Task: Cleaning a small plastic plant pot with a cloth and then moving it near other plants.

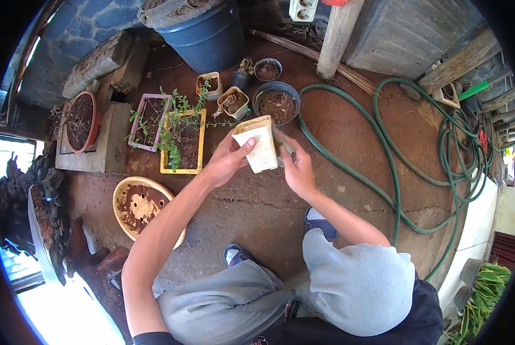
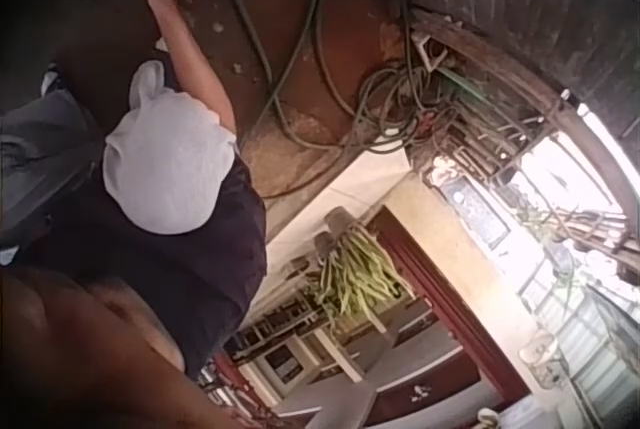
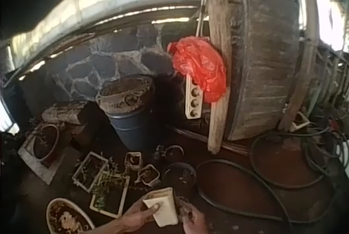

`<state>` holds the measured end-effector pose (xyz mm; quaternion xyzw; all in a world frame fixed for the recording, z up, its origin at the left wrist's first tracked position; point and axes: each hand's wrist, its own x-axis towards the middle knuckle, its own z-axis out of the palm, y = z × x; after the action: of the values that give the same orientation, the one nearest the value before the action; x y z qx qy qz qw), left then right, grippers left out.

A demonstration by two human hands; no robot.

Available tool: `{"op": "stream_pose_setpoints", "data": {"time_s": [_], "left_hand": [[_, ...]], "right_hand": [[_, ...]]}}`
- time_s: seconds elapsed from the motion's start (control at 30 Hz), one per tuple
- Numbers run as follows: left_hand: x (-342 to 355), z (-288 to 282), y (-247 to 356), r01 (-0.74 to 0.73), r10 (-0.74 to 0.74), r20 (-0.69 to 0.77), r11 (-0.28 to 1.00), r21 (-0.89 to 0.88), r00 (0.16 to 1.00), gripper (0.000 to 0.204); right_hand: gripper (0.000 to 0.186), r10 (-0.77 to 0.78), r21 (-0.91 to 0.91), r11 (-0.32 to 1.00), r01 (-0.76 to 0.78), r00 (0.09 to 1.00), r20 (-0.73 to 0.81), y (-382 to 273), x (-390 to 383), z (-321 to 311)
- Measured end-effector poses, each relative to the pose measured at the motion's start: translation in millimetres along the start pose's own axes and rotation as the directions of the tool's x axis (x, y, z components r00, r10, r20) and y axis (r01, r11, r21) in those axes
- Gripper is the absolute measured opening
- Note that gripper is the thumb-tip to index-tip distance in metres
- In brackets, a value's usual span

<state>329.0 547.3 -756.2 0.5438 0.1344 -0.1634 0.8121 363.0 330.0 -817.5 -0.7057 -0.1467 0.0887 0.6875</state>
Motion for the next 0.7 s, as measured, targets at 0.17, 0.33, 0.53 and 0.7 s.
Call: {"op": "stream_pose_setpoints", "data": {"time_s": [0.17, 0.33, 0.53, 0.7], "left_hand": [[4, 5, 2, -0.087, 0.086, 0.018, 0.99, 0.107, 0.996, 0.071], [7, 16, -2, -0.197, 0.195, 0.028, 0.97, 0.146, 0.98, 0.067], [7, 23, 2, -0.251, 0.248, 0.051, 0.911, 0.326, 0.967, 0.06], [12, -2, -7, -0.296, 0.368, -0.075, 0.839, 0.456, 0.927, 0.066]], "right_hand": [[0.034, 0.39, 0.621, 0.656, -0.43, 0.897, 0.209, -2, 11, -7], [0.045, 0.471, 0.76, 0.335, -0.557, 0.798, 0.377, -10, 11, -4], [0.052, 0.465, 0.788, 0.101, -0.608, 0.729, 0.503, -8, -3, 7], [0.048, 0.524, 0.717, 0.036, -0.696, 0.624, 0.58, 14, -15, 5]]}}
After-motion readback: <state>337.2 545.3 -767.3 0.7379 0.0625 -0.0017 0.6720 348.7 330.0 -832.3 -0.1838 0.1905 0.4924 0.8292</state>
